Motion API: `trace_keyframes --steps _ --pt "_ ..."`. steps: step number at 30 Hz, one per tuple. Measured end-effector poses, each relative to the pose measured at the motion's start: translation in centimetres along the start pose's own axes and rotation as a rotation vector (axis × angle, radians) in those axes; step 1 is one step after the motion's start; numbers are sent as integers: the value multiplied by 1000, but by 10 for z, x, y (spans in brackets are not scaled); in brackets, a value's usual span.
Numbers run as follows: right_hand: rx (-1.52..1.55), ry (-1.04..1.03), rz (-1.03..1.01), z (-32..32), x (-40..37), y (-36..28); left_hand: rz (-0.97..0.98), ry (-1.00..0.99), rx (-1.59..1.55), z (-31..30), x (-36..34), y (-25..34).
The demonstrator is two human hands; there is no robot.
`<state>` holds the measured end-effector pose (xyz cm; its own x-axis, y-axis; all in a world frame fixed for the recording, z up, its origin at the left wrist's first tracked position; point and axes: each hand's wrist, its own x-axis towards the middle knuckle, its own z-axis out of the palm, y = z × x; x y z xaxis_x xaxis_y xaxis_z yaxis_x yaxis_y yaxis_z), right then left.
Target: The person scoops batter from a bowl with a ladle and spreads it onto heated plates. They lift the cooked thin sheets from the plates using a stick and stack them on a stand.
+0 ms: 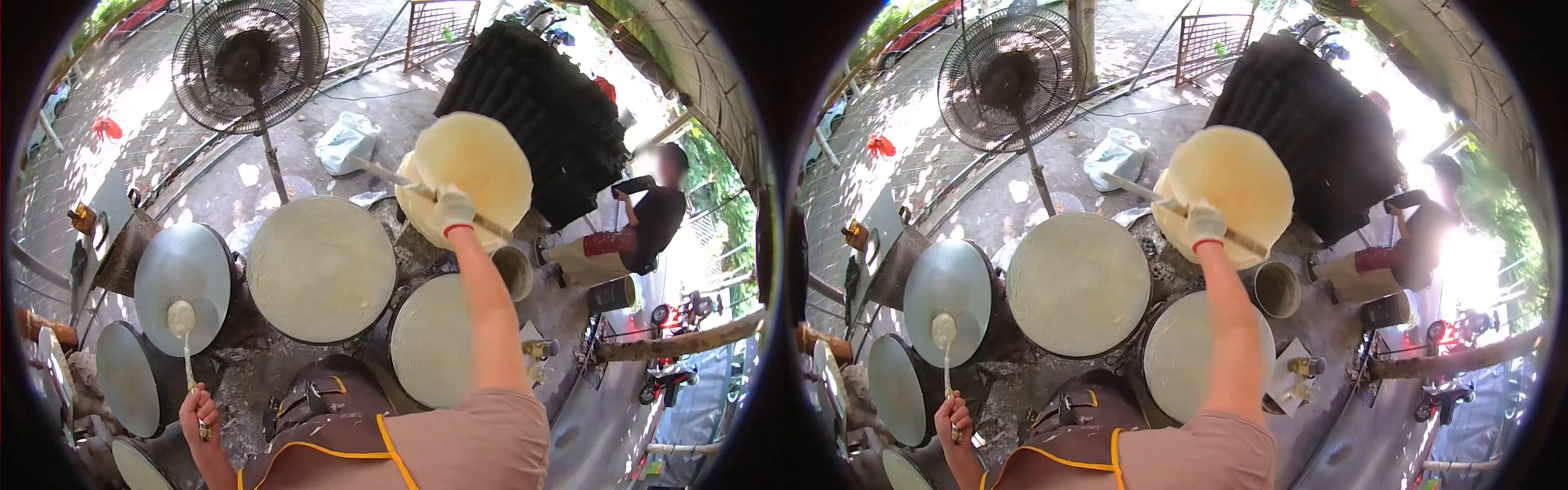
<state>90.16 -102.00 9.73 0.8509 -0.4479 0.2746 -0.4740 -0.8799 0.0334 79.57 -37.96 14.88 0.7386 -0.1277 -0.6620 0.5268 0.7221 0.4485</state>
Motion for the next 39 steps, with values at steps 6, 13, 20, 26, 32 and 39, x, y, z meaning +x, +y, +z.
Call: trace_keyframes --steps 6,13,20,26,32,39 --pt "180 -150 114 34 -35 -18 38 77 7 3 -20 -12" --pt "524 -280 -186 6 -78 -159 155 -91 -272 -14 -72 -21" --pt "934 -940 -965 -54 -262 -390 577 61 -435 -96 -193 -57" --pt "823 -1449 -1526 -86 -479 -477 879 419 -707 -204 -320 -171" --pt "348 -1755 -1649 -171 -783 -495 838 902 -947 -367 -454 -312" --pt "-218 -553 -2592 -227 -1083 -519 450 1262 -871 -563 -490 -488"
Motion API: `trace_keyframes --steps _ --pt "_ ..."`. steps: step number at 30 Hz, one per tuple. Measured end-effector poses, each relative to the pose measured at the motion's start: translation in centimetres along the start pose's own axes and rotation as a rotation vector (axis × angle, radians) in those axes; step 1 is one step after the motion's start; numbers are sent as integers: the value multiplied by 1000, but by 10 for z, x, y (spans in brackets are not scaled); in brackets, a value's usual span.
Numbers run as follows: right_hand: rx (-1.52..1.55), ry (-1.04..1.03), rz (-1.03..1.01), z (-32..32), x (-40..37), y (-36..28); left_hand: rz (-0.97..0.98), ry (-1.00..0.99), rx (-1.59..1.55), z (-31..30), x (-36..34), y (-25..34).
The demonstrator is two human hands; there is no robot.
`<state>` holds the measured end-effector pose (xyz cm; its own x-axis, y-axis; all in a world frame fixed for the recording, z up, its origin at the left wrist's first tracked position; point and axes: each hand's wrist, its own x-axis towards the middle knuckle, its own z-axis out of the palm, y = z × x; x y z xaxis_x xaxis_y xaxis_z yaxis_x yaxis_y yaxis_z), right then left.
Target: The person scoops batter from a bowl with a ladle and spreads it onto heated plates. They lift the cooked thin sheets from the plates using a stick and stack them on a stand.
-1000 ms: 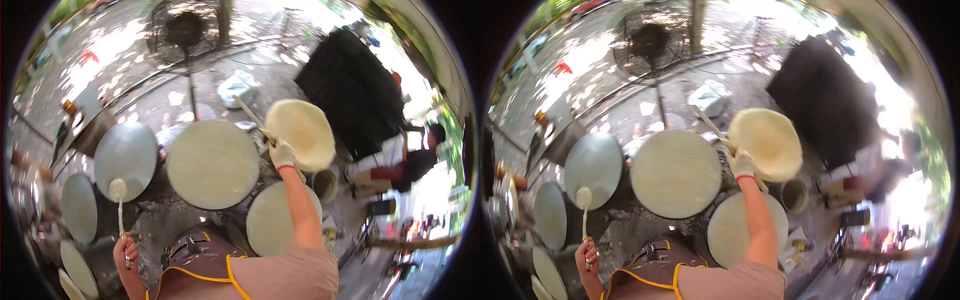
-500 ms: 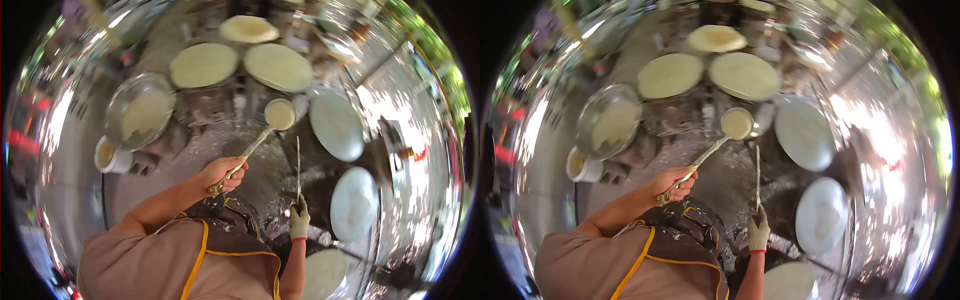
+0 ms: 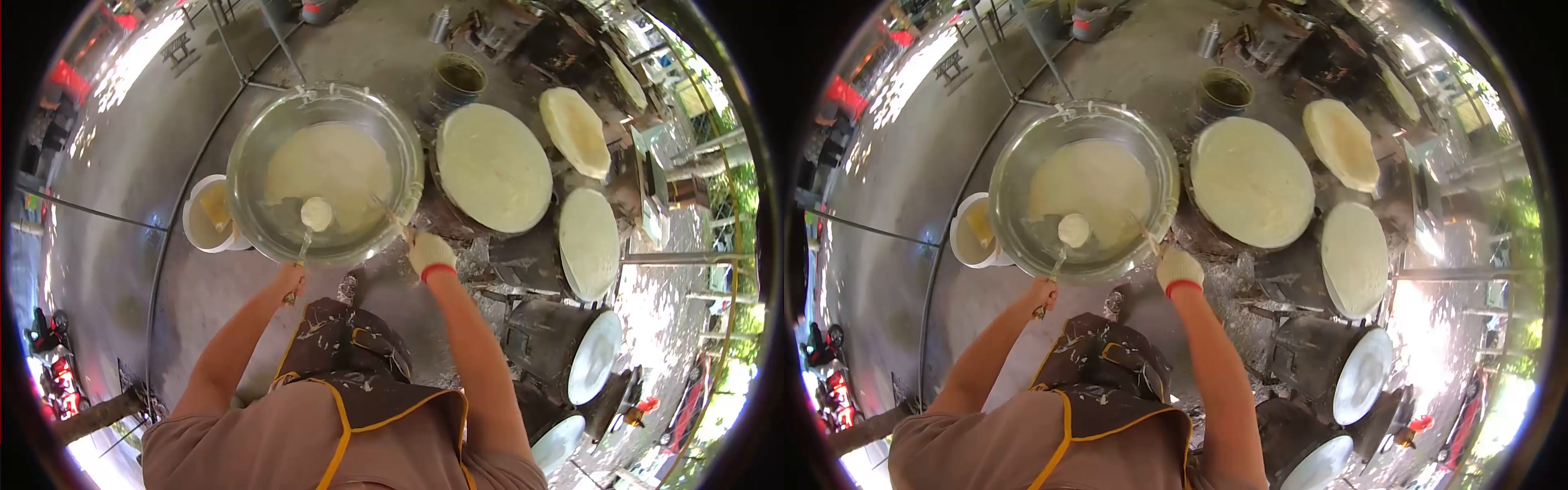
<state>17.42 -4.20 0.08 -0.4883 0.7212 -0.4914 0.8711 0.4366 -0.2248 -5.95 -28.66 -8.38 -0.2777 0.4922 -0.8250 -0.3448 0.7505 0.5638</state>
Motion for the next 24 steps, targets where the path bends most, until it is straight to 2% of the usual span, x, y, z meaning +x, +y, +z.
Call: trace_keyframes --steps 2,4,5,7,11,13,16,18,19,21,22,23,24 --pt "-132 -50 -44 -10 48 -21 -7 109 173 -19 18 10" --pt "-150 -130 41 -14 70 -47 -65 244 405 -29 21 30" --pt "-159 -167 85 -14 80 -60 -18 366 485 -34 36 21" --pt "-93 -141 -24 21 93 -68 79 612 646 -37 72 -10" --pt "-154 -237 -219 74 109 -88 55 418 558 -21 83 4" --pt "63 -248 -243 65 109 -83 90 327 538 -28 77 29" --pt "262 -177 -295 69 107 -50 135 388 508 -43 62 55" --pt "225 -173 -99 69 106 -48 99 483 564 -42 69 55" --pt "207 -152 -106 83 111 -49 85 530 595 -40 76 56" --pt "110 -134 -286 115 133 -56 124 614 648 -22 104 28" --pt "62 -126 -376 130 141 -61 102 529 538 -18 111 26" --pt "151 -251 -289 141 150 -70 72 449 429 -13 118 24" --pt "132 -202 -352 140 150 -71 5 243 184 -14 121 33"
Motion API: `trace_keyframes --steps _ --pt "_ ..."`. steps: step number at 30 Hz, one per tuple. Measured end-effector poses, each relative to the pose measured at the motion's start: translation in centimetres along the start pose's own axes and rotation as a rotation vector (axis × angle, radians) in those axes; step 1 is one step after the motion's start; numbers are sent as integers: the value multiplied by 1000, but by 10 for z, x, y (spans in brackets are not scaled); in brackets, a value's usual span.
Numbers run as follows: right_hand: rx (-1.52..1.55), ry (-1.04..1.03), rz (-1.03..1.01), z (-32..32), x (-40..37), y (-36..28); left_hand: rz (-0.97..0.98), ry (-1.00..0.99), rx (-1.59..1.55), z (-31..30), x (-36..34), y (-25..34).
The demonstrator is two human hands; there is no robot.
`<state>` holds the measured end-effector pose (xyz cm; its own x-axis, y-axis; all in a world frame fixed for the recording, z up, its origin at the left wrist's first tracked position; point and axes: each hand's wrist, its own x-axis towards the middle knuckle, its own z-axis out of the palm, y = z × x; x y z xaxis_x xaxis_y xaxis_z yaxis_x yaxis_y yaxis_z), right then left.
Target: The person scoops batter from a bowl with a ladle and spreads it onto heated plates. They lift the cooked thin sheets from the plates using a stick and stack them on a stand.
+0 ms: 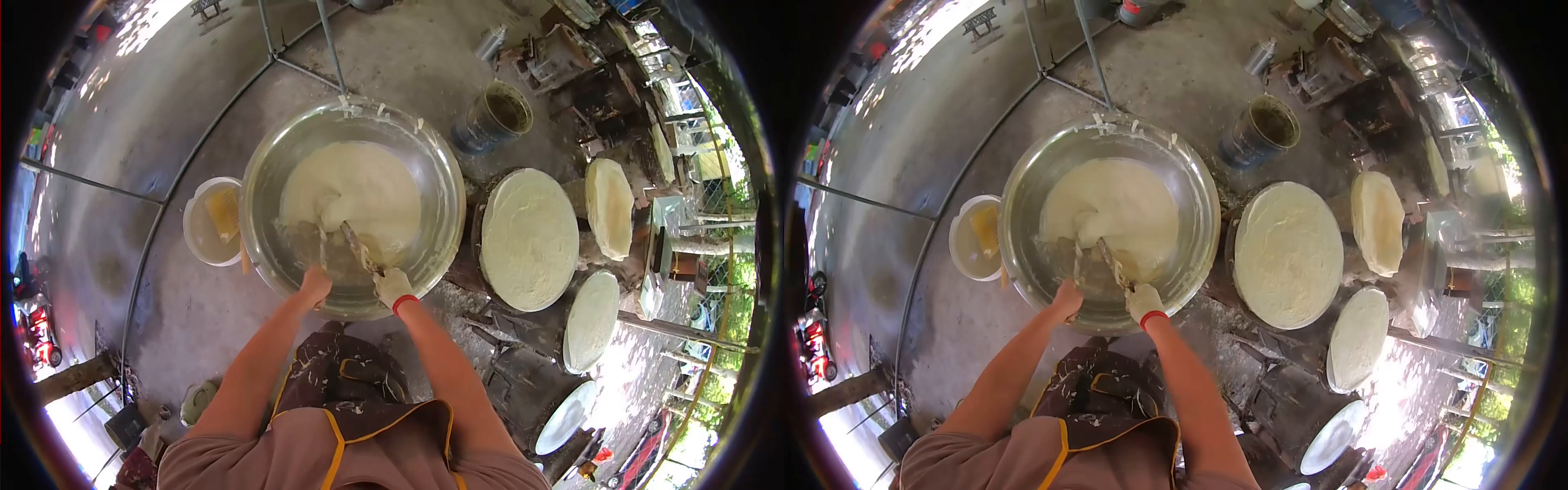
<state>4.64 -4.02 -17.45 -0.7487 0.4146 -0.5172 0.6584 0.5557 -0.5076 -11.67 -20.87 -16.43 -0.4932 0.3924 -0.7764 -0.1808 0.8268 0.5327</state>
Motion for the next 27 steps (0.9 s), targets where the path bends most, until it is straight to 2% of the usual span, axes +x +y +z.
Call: trace_keyframes --steps 1,3,4,6,9,12,16,19,21,24,25,27 --pt "-34 43 -65 -2 -2 -2 -72 -211 -235 -3 0 9" --pt "-434 250 -410 -18 -13 2 -84 -325 -526 -14 -23 22" --pt "-187 260 -260 -39 -26 -9 -86 -386 -672 -21 -42 34" --pt "311 280 36 -94 -67 -49 19 -435 -697 -36 -76 58" --pt "202 418 -7 -176 -119 -89 284 -451 -667 -57 -127 101" --pt "511 551 -115 -213 -125 -59 535 -403 -565 -89 -177 155" --pt "844 617 -235 -321 -215 -167 777 -340 -508 -139 -250 227" --pt "845 738 -358 -346 -256 -211 935 -340 -481 -163 -284 254" --pt "952 649 -298 -334 -250 -197 983 -349 -496 -170 -290 253" --pt "1048 499 -199 -305 -248 -190 721 -231 -476 -152 -283 225" --pt "972 535 -189 -284 -226 -165 613 -286 -529 -144 -283 217" --pt "1003 446 -58 -242 -202 -130 416 -454 -659 -125 -267 194"
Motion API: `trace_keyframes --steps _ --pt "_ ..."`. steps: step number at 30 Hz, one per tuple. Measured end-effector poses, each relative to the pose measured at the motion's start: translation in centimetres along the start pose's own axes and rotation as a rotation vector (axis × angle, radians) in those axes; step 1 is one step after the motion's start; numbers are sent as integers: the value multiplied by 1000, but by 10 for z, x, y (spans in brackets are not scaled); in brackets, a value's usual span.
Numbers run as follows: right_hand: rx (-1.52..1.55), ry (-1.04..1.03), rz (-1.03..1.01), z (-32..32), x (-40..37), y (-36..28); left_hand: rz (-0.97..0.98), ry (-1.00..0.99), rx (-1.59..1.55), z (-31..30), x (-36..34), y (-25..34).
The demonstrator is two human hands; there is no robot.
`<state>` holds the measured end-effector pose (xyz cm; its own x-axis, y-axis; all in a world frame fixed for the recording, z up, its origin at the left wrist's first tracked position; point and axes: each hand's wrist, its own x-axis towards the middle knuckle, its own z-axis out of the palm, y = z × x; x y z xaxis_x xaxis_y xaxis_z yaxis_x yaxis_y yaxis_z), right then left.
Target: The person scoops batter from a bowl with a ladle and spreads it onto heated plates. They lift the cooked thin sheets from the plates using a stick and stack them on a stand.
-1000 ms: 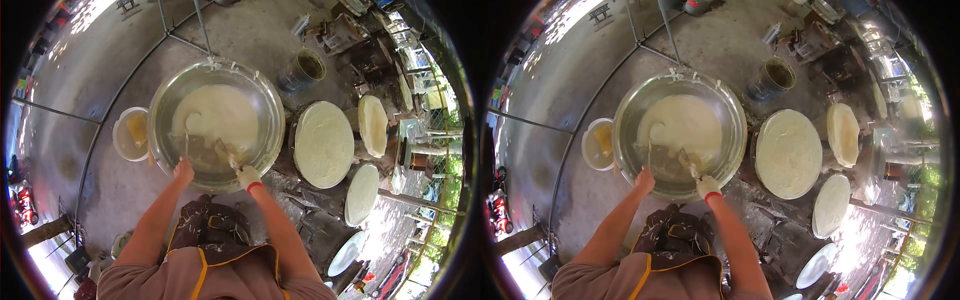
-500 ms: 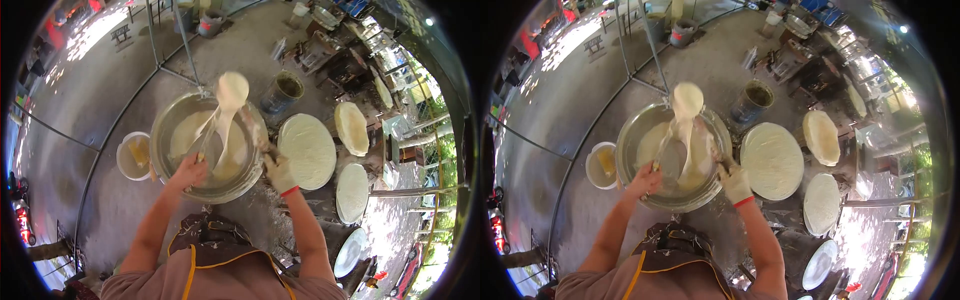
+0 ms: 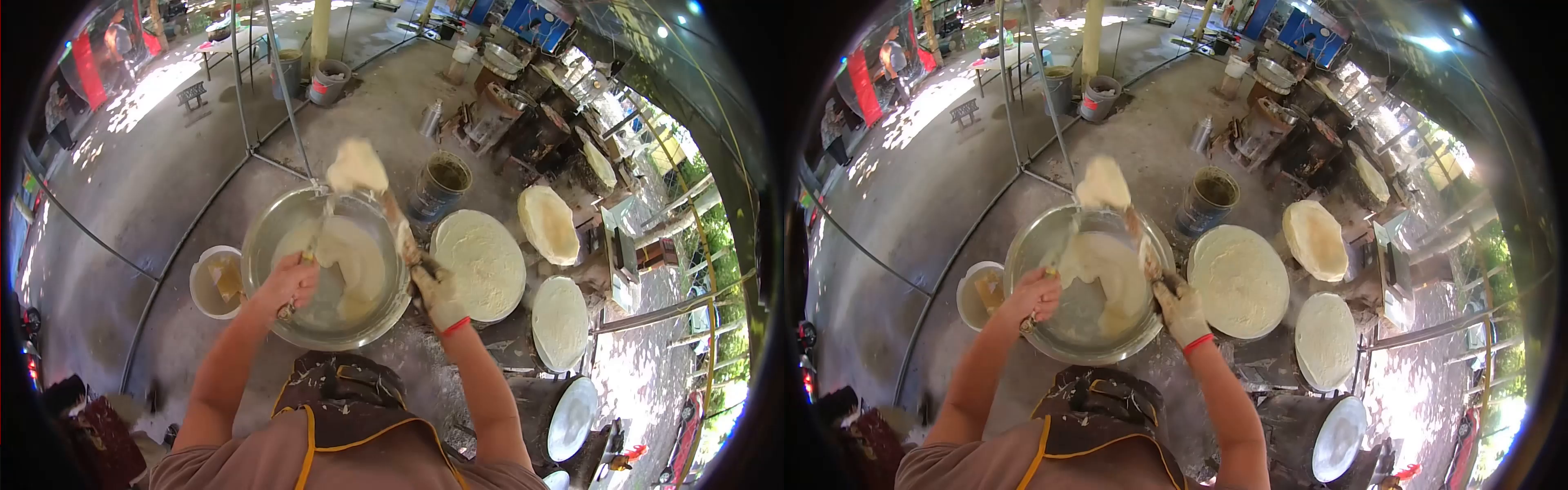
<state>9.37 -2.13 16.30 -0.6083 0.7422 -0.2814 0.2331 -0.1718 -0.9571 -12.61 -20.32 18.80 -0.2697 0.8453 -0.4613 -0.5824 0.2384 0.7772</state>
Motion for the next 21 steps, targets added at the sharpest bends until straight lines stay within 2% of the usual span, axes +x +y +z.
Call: trace_keyframes --steps 2,3,5,8,11,14,21 --pt "-88 10 109 -4 -10 37 -182 -132 -224 -17 21 -38" --pt "-126 23 158 -8 -17 53 -222 -161 -237 -11 20 -47" --pt "-137 112 45 -20 -37 87 -310 -228 -250 4 20 -62" --pt "36 253 22 -42 -95 80 -167 -212 187 70 -15 -50" --pt "173 405 -22 -72 -158 73 14 -329 420 117 -24 -69" --pt "280 587 -33 -107 -218 92 -32 -421 561 175 -27 -99" --pt "378 917 29 -187 -405 186 -528 -678 495 323 -71 -234"
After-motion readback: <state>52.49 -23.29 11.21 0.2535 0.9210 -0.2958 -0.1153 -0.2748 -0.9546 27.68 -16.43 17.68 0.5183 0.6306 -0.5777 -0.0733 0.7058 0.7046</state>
